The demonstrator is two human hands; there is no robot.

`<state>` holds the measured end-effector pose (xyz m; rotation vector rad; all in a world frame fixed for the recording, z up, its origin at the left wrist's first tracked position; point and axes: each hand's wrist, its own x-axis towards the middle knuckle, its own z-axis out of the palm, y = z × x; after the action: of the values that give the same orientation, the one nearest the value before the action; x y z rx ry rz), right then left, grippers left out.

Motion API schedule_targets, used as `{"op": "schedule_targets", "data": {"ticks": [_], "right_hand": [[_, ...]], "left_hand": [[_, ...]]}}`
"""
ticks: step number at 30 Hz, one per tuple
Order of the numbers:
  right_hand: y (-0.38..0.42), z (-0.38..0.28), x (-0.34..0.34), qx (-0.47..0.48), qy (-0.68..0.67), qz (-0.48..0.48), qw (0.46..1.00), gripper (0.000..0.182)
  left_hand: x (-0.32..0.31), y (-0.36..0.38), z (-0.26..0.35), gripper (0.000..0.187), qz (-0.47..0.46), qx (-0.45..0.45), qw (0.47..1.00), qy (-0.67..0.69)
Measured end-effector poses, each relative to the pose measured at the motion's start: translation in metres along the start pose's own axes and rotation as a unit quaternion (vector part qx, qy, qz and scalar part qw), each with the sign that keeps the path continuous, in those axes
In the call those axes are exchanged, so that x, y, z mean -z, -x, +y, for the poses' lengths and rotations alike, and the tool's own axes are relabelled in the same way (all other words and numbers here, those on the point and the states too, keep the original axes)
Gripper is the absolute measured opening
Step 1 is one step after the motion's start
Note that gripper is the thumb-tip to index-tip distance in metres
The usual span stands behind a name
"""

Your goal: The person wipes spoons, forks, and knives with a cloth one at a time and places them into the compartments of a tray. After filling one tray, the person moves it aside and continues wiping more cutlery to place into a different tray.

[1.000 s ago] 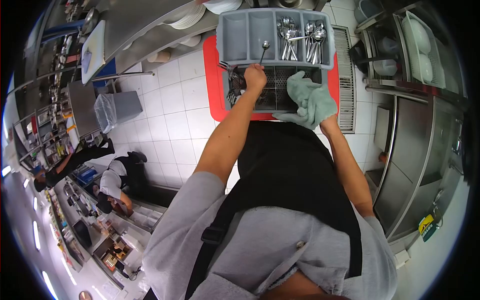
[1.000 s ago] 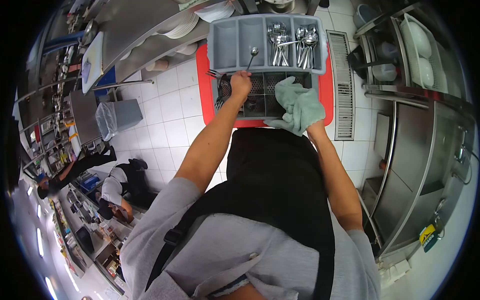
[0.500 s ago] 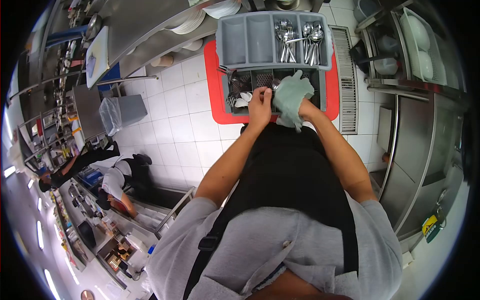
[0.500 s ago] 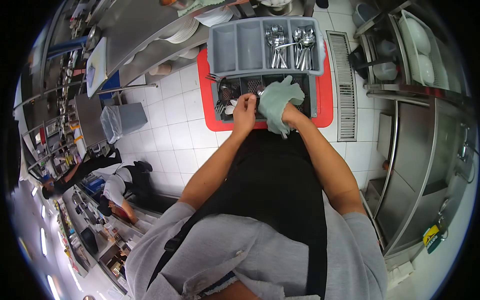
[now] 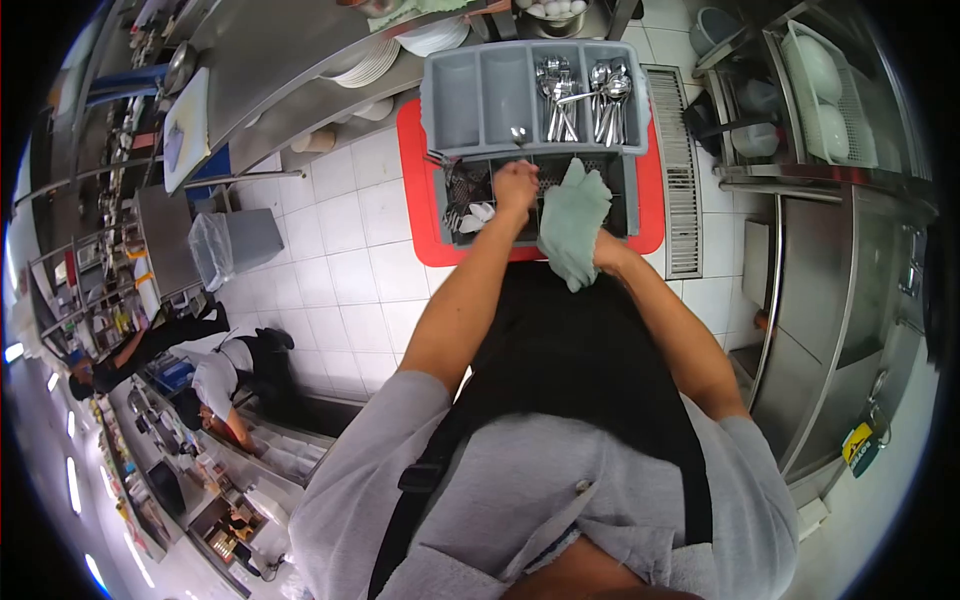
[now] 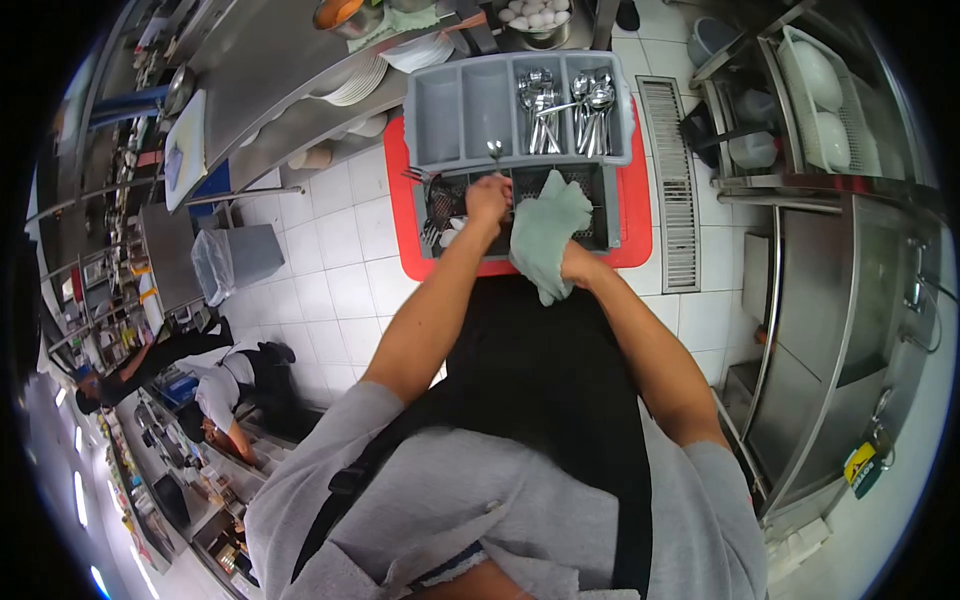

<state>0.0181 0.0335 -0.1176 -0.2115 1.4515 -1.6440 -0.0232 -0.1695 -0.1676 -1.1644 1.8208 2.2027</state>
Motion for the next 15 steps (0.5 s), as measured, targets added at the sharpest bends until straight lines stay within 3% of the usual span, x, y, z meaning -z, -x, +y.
{"op": "schedule_targets", "data": {"ticks": [2,4,5,6,9,12,15], "right_hand": [[0.021,-0.005,0.004,-0.059,-0.042,0.025,0.997,0.055],[0.039,-0.011,0.010,-0.100,-0.087,0.049,0.990,0.055],[0.050,-0.015,0.014,-0.106,-0.109,0.038,0.988,0.055],[0.061,-0.019,0.017,-0.112,-0.131,0.025,0.985,0.055],[0.085,-0.027,0.016,-0.121,-0.212,0.010,0.970,0.055],[0.093,-0.019,0.015,-0.108,-0.232,0.026,0.966,0.058],[0.096,-0.004,0.013,-0.146,-0.234,0.048,0.960,0.064]], "left_hand": [[0.003,-0.043,0.008,0.023,0.040,-0.028,0.998,-0.042],[0.016,-0.091,0.010,0.023,-0.009,-0.025,0.992,-0.120],[0.018,-0.098,0.022,0.025,0.038,-0.112,0.934,-0.336],[0.012,-0.100,0.037,0.027,0.085,-0.194,0.820,-0.532],[-0.023,-0.095,0.057,0.027,0.121,-0.370,0.755,-0.528],[-0.077,-0.133,0.029,0.025,0.064,-0.526,0.695,-0.486],[-0.128,-0.121,0.035,0.024,-0.063,-0.225,0.783,-0.576]]}}
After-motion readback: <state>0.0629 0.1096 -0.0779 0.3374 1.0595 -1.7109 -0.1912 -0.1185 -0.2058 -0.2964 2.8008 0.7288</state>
